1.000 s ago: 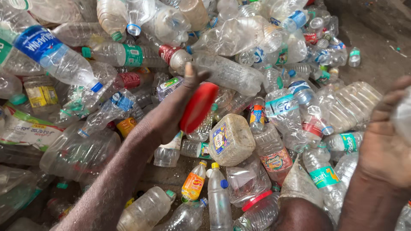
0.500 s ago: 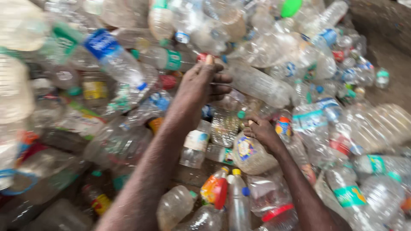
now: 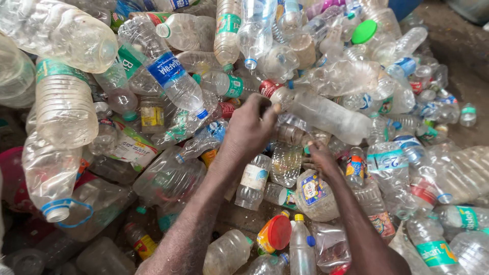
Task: The person sits on the floor and sorts through a large pile of empty plastic bottles. They pick up bottles one by one, inspect them, and place them back into the pile or aside.
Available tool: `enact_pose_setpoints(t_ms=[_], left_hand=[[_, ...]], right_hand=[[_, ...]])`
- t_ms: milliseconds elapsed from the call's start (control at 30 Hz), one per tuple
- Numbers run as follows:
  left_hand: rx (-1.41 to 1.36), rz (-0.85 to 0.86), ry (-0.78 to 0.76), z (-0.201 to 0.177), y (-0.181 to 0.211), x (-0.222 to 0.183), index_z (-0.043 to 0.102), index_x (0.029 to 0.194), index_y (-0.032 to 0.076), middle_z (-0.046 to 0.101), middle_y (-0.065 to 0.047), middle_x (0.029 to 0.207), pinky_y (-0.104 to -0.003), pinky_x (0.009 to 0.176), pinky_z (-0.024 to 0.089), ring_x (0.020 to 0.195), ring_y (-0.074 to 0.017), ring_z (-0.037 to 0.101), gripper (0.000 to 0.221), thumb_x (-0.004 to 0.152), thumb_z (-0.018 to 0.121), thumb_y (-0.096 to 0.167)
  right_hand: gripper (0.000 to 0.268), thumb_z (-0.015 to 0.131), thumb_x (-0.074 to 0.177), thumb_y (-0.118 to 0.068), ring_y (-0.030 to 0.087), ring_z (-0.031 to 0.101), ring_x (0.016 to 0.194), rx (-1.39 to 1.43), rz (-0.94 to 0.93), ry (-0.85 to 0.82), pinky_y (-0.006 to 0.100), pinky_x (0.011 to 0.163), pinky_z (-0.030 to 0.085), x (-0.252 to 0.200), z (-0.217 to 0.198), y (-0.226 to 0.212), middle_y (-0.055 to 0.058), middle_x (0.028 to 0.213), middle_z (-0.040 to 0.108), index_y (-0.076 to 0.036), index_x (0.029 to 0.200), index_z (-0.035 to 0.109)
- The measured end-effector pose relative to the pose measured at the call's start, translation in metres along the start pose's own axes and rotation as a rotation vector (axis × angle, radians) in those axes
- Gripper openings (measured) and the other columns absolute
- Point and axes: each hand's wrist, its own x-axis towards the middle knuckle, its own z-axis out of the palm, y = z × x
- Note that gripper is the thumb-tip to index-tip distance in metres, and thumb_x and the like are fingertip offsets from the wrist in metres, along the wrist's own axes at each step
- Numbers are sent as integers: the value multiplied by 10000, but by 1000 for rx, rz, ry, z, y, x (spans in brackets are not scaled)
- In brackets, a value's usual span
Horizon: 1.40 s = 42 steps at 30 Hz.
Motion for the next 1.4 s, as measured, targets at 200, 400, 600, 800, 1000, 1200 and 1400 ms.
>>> enact_pose_setpoints(t_ms=[200, 400, 600, 800, 1000, 1200, 1400], left_hand=[[385, 414, -208, 40, -16, -7, 616, 1149, 33, 667, -203, 1137, -495, 817, 563, 992, -391, 688, 441, 840, 777, 303], [277, 464, -263, 79, -13, -31, 559, 1279, 28, 686, -213, 1134, -529, 849, 525, 1071, -424, 654, 534, 824, 779, 202], [112, 227, -370, 70, -2, -35, 614, 1218, 82, 747, -191, 973, -492, 772, 567, 937, -385, 726, 462, 840, 792, 278], [200, 224, -412, 83, -2, -35, 658, 1162, 89, 760, -165, 928, -459, 741, 581, 864, -347, 753, 434, 801, 811, 274], [168, 224, -465, 76, 11, -24, 699, 1067, 52, 752, -140, 959, -406, 784, 580, 881, -257, 745, 311, 906, 756, 313], [-677, -92, -346, 61, 45, -30, 621, 1129, 47, 713, -125, 1110, -392, 874, 569, 1000, -211, 687, 280, 994, 618, 293], [-997, -44, -540, 33, 70, -35, 558, 1244, 27, 678, -123, 1152, -463, 993, 556, 1165, -272, 652, 255, 1048, 604, 183]], right_hand=[[653, 316, 1032, -543, 271, 725, 901, 96, -180, -439, 441, 823, 589, -130, -23, -87, 191, 1095, 726, -86, 1462, 494], [844, 292, 1057, -639, 270, 712, 991, 259, -393, -741, 436, 903, 557, -181, -22, -108, 199, 1155, 725, 47, 1519, 459], [876, 262, 1000, -691, 249, 739, 890, 38, -413, -649, 380, 823, 582, -200, -15, -112, 161, 1098, 743, -12, 1511, 478], [779, 310, 972, -647, 253, 745, 826, 130, -284, -591, 389, 751, 594, -206, -36, -89, 182, 1082, 757, -84, 1501, 412], [785, 555, 962, -592, 253, 651, 1110, -117, -404, -466, 401, 933, 539, -205, -81, -73, 221, 1252, 661, -44, 1514, 451], [1144, 831, 773, -564, 286, 477, 1425, -165, -545, -659, 440, 1186, 379, -215, -71, -66, 151, 1535, 502, -34, 1605, 253], [982, 829, 867, -471, 280, 544, 1438, 10, -450, -1020, 426, 1244, 420, -244, -42, -60, 186, 1531, 587, 39, 1603, 425]])
